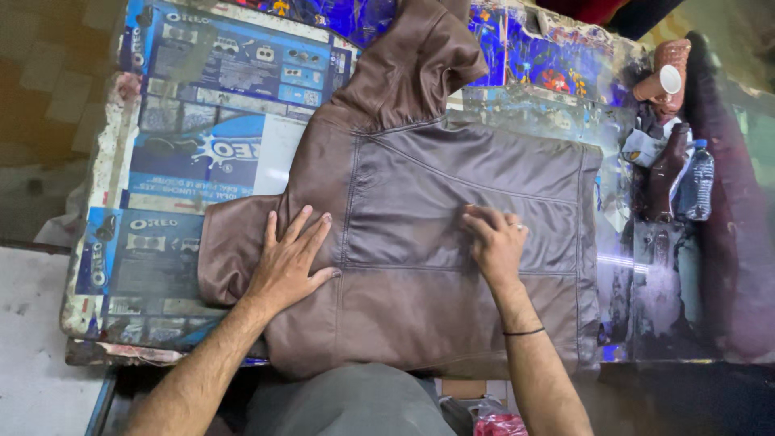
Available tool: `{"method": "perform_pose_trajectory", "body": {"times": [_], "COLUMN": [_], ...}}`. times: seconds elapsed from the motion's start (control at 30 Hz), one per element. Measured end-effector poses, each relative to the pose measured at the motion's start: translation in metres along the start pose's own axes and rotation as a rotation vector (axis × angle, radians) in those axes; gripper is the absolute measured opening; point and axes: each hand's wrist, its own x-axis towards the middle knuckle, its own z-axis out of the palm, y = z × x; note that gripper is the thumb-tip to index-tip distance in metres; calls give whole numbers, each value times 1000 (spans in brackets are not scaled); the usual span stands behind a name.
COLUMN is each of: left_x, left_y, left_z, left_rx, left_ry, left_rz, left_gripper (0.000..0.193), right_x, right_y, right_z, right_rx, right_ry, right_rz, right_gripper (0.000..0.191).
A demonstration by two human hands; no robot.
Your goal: The person applies dark dye to a brown leather jacket laid on a work table. They pour liquid from a bottle onto a sponge block and rub the sponge across the jacket's panels, repositioning the jacket to coat new areas.
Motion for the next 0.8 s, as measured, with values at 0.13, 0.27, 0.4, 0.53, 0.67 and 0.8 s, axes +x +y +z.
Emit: {"method": "perform_pose_trajectory", "body": {"times": [0.13, 0.27, 0.4, 0.53, 0.67, 0.8], "left_x": [-1, -2, -2, -2, -2, -2], "left_y": [-1, 0, 0, -1, 0, 0], "left_z": [-1, 1, 1, -1, -3, -4], "left_rx": [5, 4, -12, -18, -27, -31], "left_ry": [-10, -24, -5, 19, 7, 13], "left_rz": [-6, -11, -10, 19, -1, 3], "left_gripper": [103, 104, 105, 105, 105, 102], "right_x": [-10, -11, -5, -1, 5, 12], "right_y": [-15, -22, -31, -38, -41, -49], "right_z": [-7, -9, -3, 5, 9, 10], "right_rx": [120, -5, 169, 82, 122, 101], "right_ry": [14, -38, 19, -14, -61, -46], "right_rz": [-243, -180, -307, -286, -402, -306], "right_gripper": [41, 42, 36, 41, 46, 39]}}
